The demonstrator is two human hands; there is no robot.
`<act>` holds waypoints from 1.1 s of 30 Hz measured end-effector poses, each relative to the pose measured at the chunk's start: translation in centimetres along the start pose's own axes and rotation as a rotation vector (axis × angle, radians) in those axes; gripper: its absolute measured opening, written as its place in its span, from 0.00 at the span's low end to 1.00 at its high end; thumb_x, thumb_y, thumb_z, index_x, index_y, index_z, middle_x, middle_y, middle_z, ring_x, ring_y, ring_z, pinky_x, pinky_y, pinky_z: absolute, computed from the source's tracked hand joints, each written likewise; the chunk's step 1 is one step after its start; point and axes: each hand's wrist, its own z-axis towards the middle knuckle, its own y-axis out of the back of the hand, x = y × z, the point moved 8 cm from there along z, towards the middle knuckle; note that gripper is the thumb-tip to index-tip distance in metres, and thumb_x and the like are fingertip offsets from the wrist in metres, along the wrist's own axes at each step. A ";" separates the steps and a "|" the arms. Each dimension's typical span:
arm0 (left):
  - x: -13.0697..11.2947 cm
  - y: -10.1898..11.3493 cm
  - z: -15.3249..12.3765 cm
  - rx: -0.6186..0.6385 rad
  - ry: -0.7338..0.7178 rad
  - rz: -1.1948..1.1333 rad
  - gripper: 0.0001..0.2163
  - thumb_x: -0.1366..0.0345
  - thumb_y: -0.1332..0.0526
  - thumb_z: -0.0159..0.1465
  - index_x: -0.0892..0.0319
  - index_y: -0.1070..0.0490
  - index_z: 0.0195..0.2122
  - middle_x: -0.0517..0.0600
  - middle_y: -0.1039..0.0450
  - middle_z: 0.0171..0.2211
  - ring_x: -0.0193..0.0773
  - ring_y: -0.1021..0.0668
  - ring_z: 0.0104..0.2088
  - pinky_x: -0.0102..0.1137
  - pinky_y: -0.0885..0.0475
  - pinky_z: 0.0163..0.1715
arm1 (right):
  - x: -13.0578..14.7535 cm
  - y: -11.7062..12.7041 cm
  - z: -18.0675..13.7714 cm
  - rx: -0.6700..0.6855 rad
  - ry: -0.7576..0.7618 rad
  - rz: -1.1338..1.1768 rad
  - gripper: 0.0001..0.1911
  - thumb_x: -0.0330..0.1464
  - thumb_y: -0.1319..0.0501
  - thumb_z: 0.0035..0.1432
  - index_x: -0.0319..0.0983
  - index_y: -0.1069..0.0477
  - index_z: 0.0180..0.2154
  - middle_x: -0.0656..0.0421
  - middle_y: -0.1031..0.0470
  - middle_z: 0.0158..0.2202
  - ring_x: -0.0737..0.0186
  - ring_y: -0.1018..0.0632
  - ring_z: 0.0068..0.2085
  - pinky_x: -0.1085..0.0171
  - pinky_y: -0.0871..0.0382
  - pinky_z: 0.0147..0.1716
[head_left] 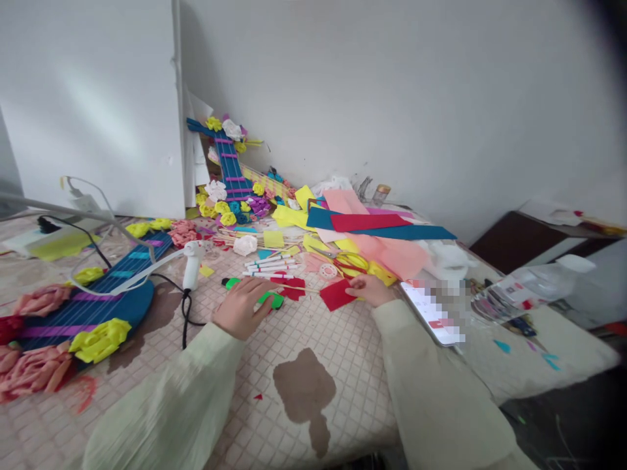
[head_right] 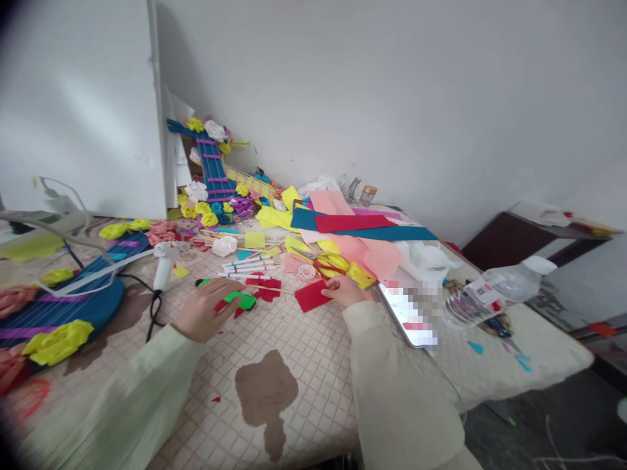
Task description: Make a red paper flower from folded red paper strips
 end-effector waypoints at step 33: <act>1.1 -4.1 -2.5 -0.062 0.889 -1.394 0.16 0.62 0.38 0.49 0.63 0.30 0.38 0.51 0.25 0.28 0.36 0.25 0.25 0.31 0.29 0.27 | 13.9 -5.9 -6.5 0.005 0.790 0.306 0.13 0.25 0.48 0.52 0.43 0.28 0.36 0.59 0.27 0.28 0.64 0.27 0.31 0.65 0.33 0.31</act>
